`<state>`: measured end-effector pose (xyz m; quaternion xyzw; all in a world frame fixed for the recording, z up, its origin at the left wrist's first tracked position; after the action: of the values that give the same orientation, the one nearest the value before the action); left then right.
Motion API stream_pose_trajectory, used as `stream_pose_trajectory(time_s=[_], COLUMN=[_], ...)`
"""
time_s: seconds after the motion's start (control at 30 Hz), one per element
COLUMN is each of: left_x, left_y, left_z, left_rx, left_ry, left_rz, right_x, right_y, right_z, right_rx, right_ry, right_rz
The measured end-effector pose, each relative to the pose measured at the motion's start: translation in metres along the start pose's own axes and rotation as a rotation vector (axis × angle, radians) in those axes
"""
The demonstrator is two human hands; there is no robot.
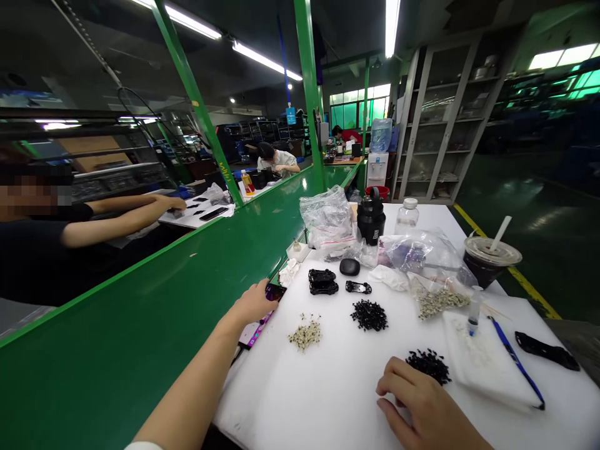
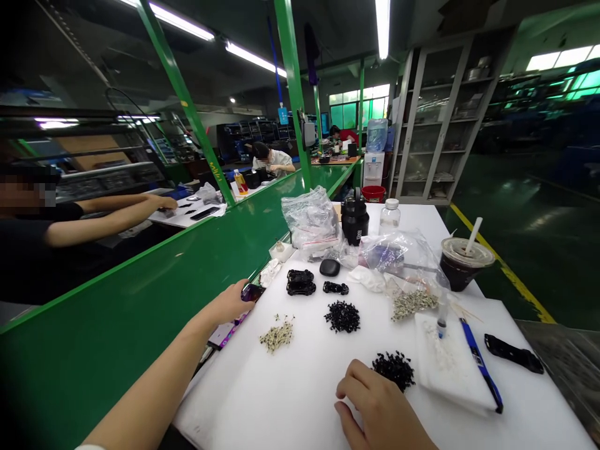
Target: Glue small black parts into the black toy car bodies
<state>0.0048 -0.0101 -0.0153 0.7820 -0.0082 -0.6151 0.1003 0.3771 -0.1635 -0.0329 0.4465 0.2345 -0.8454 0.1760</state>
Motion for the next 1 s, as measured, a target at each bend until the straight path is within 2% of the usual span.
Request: stream_pose_trajectory(time_s=[0.13, 0.43, 0.83, 1.0], left_x=[-0.004, -0.001, 0.000, 0.004], left_y=[-0.007, -0.016, -0.009, 0.000], left_z=[0.005, 0.002, 0.005, 0.011], left_rx=[0.008, -0.140, -0.037, 0.036], left_ry=[-0.027, -0.147, -0.148, -0.085], left_rz=[0.027, 0.002, -0.008, -0.078], right_x=[-0.003, -0.003, -0.006, -0.007], right_y=[-0.001, -0.002, -0.002, -0.001], right_z=[0.003, 0.004, 0.007, 0.007], right_rx=[0.034, 0.091, 0.121, 0.127], right_ry=[-0.010, -0.079, -0.093, -0.093], right_rz=[-0.014, 0.011, 0.045, 0.059])
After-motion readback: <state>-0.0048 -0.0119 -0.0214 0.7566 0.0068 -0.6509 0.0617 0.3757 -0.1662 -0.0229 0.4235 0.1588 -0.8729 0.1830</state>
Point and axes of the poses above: each hand's wrist, its own y-axis away from the middle knuckle, its own x-axis out of the palm, z = x × y, the point moved 1 cm from there along -y, towards the middle knuckle, and after that the axes turned 4 degrees about x, right-handed, at the moved point
